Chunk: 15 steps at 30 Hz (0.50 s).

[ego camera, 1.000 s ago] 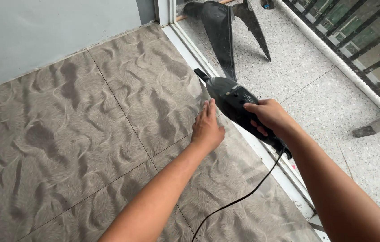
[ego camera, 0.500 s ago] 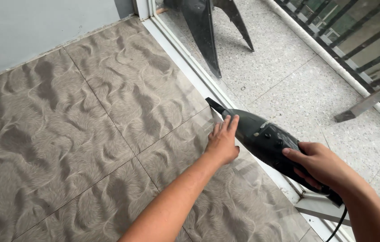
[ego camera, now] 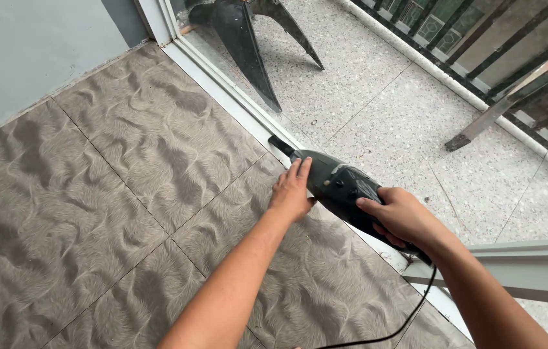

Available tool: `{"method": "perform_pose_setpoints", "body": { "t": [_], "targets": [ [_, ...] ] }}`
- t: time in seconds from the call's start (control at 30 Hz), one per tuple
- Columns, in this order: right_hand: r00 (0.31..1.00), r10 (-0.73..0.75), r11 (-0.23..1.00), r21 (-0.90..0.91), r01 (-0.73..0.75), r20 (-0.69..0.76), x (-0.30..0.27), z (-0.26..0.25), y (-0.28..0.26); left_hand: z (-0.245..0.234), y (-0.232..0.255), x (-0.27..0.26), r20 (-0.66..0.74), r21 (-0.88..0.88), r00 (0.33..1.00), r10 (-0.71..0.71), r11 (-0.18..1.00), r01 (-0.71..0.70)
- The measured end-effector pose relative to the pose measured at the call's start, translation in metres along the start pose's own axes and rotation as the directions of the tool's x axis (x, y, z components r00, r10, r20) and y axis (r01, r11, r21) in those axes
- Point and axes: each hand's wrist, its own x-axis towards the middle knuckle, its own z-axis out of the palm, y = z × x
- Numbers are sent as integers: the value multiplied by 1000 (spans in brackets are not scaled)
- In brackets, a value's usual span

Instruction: Vacuuming the floor and sliding door track on a balcony.

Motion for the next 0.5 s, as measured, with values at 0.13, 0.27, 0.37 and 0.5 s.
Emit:
{"method": "perform_pose_setpoints", "body": {
  "t": [0.13, 0.27, 0.37, 0.5],
  "targets": [
    [999, -48, 998, 35, 48, 14, -8, 4, 9, -4, 2, -8, 25, 61, 1000, -13, 998, 11],
    [999, 15, 997, 72, -17, 30, -30, -14, 38, 11, 20, -24, 53, 97, 992, 114, 988, -119],
    [998, 52, 995, 86, -54, 28, -42, -35, 66, 36, 41, -33, 2, 98, 973, 233, 968, -232],
    [995, 85, 995, 44, -87, 52, -57, -54, 89, 51, 72, -44, 28, 111, 960, 277, 954, -278]
  ]
}}
